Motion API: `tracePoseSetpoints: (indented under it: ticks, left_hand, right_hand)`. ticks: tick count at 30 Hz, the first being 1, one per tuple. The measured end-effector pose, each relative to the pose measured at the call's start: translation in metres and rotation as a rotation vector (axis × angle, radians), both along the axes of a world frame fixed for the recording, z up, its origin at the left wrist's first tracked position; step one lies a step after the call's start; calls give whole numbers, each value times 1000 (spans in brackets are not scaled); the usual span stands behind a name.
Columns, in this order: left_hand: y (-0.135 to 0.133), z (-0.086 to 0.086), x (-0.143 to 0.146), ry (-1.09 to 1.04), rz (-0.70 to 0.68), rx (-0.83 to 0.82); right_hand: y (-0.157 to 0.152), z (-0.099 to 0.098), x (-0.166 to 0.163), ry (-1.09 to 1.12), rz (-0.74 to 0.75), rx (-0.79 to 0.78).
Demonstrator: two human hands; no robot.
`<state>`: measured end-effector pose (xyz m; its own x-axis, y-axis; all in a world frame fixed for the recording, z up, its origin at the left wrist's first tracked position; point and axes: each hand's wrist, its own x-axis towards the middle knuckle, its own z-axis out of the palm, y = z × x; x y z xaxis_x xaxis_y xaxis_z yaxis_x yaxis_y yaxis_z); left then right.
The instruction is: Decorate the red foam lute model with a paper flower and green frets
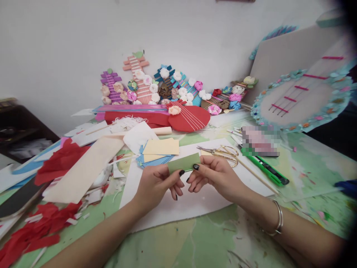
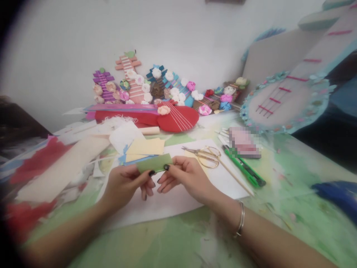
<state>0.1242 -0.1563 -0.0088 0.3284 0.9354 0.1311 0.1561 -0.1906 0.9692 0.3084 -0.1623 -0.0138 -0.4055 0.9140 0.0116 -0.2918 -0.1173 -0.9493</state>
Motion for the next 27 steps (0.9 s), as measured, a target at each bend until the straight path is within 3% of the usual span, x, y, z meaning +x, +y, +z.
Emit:
tracePoseSetpoints:
  ticks: [4,8,19,27]
  left_hand:
    - [0,4,3,-105,-13,-188]
    - [2,2,2,-177,-76,-274]
    - [7,-4,-3,-209,-165,-278]
    - [8,-5,-2,-205,-124,-320]
  right_hand:
    - [-1,-2,-1,-47,-38,84]
    - [-2,-1,0,-80,-85,159]
    - [-1,-7,0,56,-65,27]
    - [-1,-5,0,-18,6,51]
